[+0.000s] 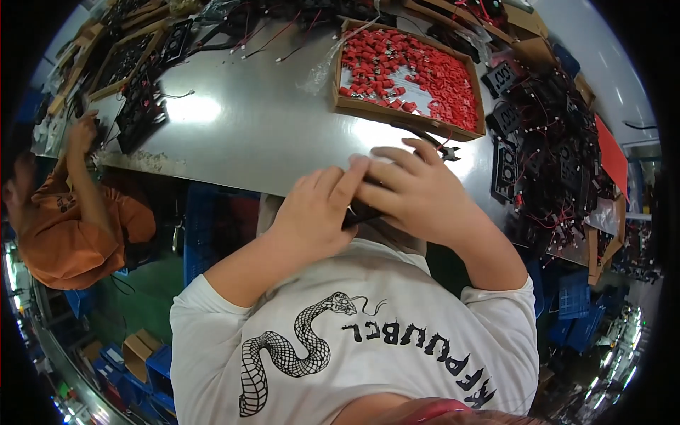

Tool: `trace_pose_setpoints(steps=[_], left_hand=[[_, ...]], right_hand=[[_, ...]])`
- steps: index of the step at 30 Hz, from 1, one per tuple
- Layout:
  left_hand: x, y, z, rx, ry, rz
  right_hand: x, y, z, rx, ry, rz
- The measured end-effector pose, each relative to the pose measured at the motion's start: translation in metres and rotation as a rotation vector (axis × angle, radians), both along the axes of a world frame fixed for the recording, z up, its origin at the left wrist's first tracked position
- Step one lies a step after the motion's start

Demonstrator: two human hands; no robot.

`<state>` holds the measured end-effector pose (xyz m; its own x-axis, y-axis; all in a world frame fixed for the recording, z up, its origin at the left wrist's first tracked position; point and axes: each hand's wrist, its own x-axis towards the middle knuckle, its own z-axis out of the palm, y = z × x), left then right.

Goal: Assembling electronic components by preparing and crimping wires into a module housing.

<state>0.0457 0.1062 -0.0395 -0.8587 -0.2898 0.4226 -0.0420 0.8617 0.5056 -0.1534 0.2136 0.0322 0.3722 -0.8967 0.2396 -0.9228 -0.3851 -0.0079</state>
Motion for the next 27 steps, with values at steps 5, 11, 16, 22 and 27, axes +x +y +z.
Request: trace_pose_setpoints(steps=[5, 11, 16, 22, 27], left_hand=[[0.022, -0.017, -0.009, 0.162, -0.04, -0.002], [0.019, -0.012, -0.008, 0.482, -0.037, -0.326], [0.008, 0.008, -0.013, 0.393, 0.085, -0.413], [0.015, -0.001, 0.0, 0.352, 0.191, -0.26], [0.008, 0.001, 0.005, 0.148, -0.03, -0.469]], right_hand=[[-0.026, -0.003, 0.016, -0.022, -0.241, -0.149], [-0.05, 0.002, -0.014, 0.594, -1.313, 0.041], [-0.035, -0.028, -0.017, 0.889, -1.45, -0.204], [-0.001, -0.056, -0.03, 0.813, -0.994, -0.399], [0.008, -0.072, -0.025, 0.535, -0.633, -0.32]])
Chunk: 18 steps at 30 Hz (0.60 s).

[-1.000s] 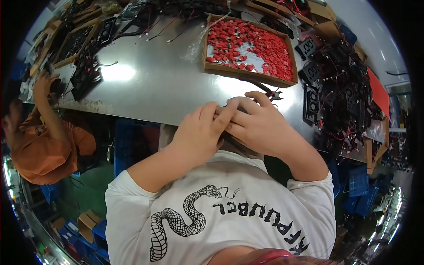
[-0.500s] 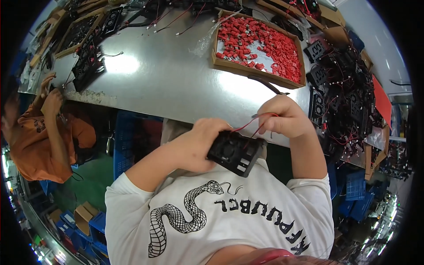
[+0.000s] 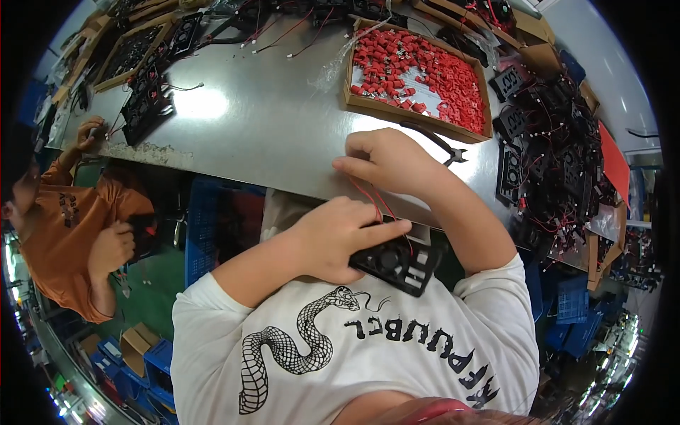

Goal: Assembling electronic components by preparing and crimping wires into a module housing.

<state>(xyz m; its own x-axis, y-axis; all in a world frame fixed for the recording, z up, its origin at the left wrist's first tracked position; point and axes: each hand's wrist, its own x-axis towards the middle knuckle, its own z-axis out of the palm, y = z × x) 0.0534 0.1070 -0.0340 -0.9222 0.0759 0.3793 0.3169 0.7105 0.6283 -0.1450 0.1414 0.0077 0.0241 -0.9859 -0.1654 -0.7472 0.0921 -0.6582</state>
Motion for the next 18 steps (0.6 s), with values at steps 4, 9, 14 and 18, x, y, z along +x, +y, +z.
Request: trace_pose_setpoints(steps=[4, 9, 14, 18], left_hand=[[-0.01, 0.015, -0.019, 0.074, 0.071, -0.035], [0.01, 0.0, -0.03, 0.028, 0.049, 0.271], [0.015, -0.021, -0.029, -0.102, -0.045, 0.652], [0.009, -0.033, -0.019, -0.203, -0.077, 0.71]], right_hand=[[-0.044, -0.035, -0.02, -0.528, 0.239, -0.068], [-0.106, -0.032, 0.0, 0.049, 0.47, -0.259], [-0.132, -0.033, -0.035, -0.14, 0.421, -0.195], [-0.124, -0.039, -0.02, 0.054, 0.394, -0.241]])
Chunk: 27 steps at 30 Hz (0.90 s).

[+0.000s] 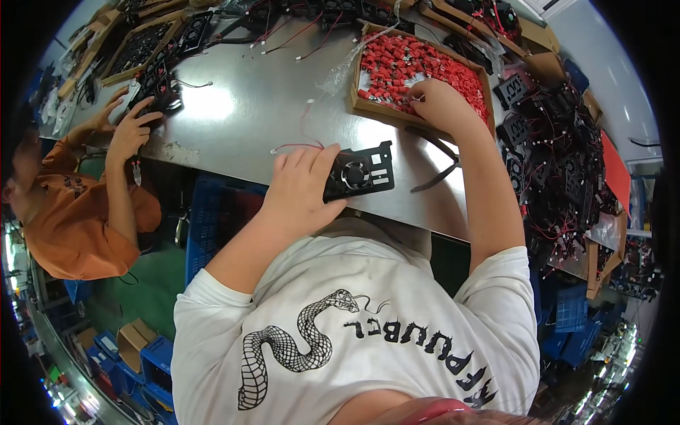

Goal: Assembling electronic components by preparing and crimping wires into a module housing.

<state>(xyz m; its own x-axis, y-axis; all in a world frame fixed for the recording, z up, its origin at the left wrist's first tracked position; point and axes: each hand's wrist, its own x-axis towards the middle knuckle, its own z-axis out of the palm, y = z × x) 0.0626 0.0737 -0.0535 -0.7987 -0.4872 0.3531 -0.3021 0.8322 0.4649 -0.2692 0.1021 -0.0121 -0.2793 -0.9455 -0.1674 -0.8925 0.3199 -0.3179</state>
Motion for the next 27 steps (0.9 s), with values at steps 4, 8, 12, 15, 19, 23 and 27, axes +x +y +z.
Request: trace_pose_setpoints(steps=[4, 8, 12, 15, 19, 23, 27], left_hand=[[-0.006, -0.005, 0.003, -0.088, -0.033, -0.006], [-0.011, -0.002, -0.001, -0.095, -0.051, -0.087], [-0.01, -0.002, -0.007, -0.106, -0.032, -0.114], [-0.003, -0.003, -0.011, -0.067, -0.004, -0.068], [-0.005, -0.002, -0.011, -0.013, 0.079, -0.051], [-0.013, -0.003, -0.012, -0.037, 0.072, -0.108], [-0.02, -0.006, -0.017, -0.081, 0.069, -0.123]], right_hand=[[0.008, -0.004, 0.007, 0.0, -0.033, -0.083], [-0.001, -0.006, 0.008, 0.064, -0.079, -0.012], [-0.001, 0.0, 0.004, -0.025, -0.131, 0.032], [0.037, 0.031, 0.006, -0.483, -0.204, 0.046], [0.096, 0.098, -0.024, -0.462, -0.253, -0.029], [0.126, 0.115, -0.043, -0.362, -0.6, -0.298], [0.132, 0.122, -0.066, -0.496, -0.865, -0.447]])
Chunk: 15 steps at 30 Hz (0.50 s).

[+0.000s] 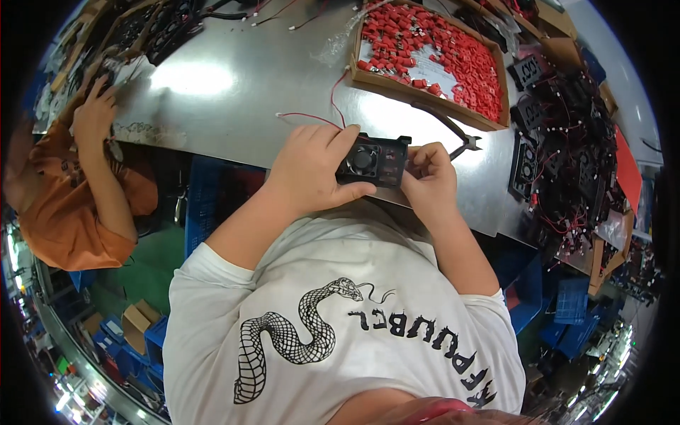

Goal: Assembling electronic components by preparing and crimping wires into a module housing.

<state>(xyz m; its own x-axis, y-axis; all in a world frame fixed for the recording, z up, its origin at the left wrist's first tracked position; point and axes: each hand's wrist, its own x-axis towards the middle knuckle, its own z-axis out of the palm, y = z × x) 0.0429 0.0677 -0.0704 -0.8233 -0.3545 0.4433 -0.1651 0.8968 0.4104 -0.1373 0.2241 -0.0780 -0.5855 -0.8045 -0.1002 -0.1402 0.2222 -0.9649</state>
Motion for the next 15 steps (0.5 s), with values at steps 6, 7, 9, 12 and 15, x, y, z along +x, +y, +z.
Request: trace_pose_setpoints(steps=[6, 7, 9, 12, 15], left_hand=[[0.003, -0.001, 0.0, -0.012, -0.057, 0.016], [0.004, -0.001, 0.0, -0.011, -0.06, 0.012], [0.005, 0.0, 0.002, 0.022, -0.068, 0.01], [0.003, 0.001, 0.001, 0.047, -0.053, -0.007], [0.0, 0.003, 0.002, 0.056, -0.071, -0.01]], right_hand=[[-0.005, 0.01, -0.017, -0.126, 0.433, 0.137], [-0.004, 0.009, -0.016, -0.084, 0.375, 0.132], [-0.004, 0.007, -0.02, -0.136, 0.26, 0.097], [-0.002, 0.005, -0.016, -0.178, 0.053, 0.055], [0.002, 0.001, -0.009, -0.161, -0.082, 0.019]])
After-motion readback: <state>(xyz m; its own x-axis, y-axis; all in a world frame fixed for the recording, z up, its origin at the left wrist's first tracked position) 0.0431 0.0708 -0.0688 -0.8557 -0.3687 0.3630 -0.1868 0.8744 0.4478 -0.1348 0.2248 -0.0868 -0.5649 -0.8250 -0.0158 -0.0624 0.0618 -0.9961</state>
